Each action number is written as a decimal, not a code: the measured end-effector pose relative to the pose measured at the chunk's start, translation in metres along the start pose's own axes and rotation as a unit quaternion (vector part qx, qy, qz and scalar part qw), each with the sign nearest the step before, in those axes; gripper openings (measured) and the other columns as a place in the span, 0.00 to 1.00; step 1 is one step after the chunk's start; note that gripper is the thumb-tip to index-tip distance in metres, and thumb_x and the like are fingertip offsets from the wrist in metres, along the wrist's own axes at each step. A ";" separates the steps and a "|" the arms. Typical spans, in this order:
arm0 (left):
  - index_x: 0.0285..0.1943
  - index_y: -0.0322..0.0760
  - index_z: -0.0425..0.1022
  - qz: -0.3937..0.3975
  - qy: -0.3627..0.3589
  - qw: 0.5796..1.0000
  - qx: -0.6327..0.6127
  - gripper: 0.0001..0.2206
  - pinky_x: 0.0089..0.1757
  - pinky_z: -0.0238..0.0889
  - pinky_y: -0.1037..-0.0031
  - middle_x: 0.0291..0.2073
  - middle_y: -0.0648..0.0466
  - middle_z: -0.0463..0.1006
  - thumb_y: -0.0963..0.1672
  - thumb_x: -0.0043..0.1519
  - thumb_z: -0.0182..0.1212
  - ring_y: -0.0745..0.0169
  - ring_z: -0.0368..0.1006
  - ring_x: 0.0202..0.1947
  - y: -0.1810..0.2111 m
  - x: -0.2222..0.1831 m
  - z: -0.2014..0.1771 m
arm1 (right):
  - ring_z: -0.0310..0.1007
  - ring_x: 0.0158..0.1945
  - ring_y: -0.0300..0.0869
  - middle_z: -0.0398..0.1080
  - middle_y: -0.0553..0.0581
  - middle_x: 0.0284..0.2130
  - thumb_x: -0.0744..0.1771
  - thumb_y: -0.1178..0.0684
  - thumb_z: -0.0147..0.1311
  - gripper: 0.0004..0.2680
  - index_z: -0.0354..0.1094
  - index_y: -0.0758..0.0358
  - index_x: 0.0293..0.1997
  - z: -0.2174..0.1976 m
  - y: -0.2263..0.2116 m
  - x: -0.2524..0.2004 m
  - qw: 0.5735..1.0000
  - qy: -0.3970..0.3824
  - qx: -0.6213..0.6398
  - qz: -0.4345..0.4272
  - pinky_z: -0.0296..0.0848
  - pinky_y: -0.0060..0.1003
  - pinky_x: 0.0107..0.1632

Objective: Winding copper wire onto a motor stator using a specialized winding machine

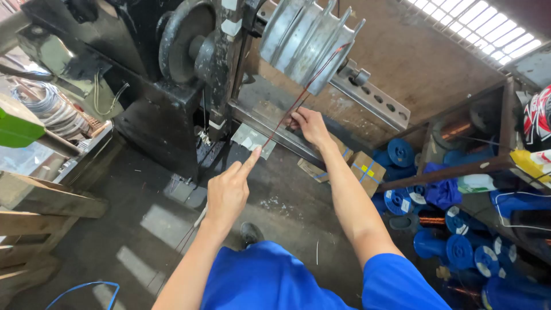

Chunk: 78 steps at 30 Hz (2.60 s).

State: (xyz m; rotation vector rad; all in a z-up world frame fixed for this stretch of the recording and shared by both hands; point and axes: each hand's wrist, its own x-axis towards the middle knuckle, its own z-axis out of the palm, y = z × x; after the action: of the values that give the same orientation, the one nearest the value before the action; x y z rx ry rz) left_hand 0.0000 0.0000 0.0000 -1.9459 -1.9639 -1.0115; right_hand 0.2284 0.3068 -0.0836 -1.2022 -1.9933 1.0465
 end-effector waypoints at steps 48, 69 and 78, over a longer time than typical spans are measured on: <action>0.85 0.65 0.61 0.070 0.083 0.982 -0.154 0.35 0.30 0.74 0.49 0.36 0.55 0.72 0.36 0.68 0.51 0.34 0.75 0.24 0.057 0.142 0.001 | 0.75 0.33 0.44 0.67 0.42 0.24 0.70 0.46 0.59 0.04 0.72 0.43 0.36 -0.181 -0.310 -0.152 0.802 0.138 -0.514 -0.271 0.76 0.44 0.40; 0.82 0.67 0.65 0.053 0.104 0.986 -0.116 0.34 0.28 0.74 0.55 0.32 0.58 0.70 0.38 0.66 0.53 0.42 0.75 0.22 0.054 0.133 0.020 | 0.82 0.49 0.61 0.81 0.65 0.47 0.74 0.48 0.47 0.13 0.72 0.60 0.62 -0.109 -0.213 -0.151 0.925 -0.107 -0.348 -0.109 0.78 0.59 0.51; 0.81 0.64 0.67 0.062 0.117 0.981 -0.138 0.32 0.27 0.72 0.56 0.29 0.57 0.69 0.37 0.69 0.50 0.42 0.74 0.22 0.053 0.132 0.007 | 0.83 0.46 0.52 0.81 0.52 0.35 0.69 0.46 0.62 0.04 0.77 0.50 0.42 -0.204 -0.322 -0.044 0.796 -0.087 -0.555 -0.226 0.82 0.53 0.48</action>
State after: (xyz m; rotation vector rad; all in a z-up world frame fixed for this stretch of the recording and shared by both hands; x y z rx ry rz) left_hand 0.0369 0.1051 0.0880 -1.9462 -1.6260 -1.4689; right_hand 0.2645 0.2413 0.2924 -0.9919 -2.9422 -0.4034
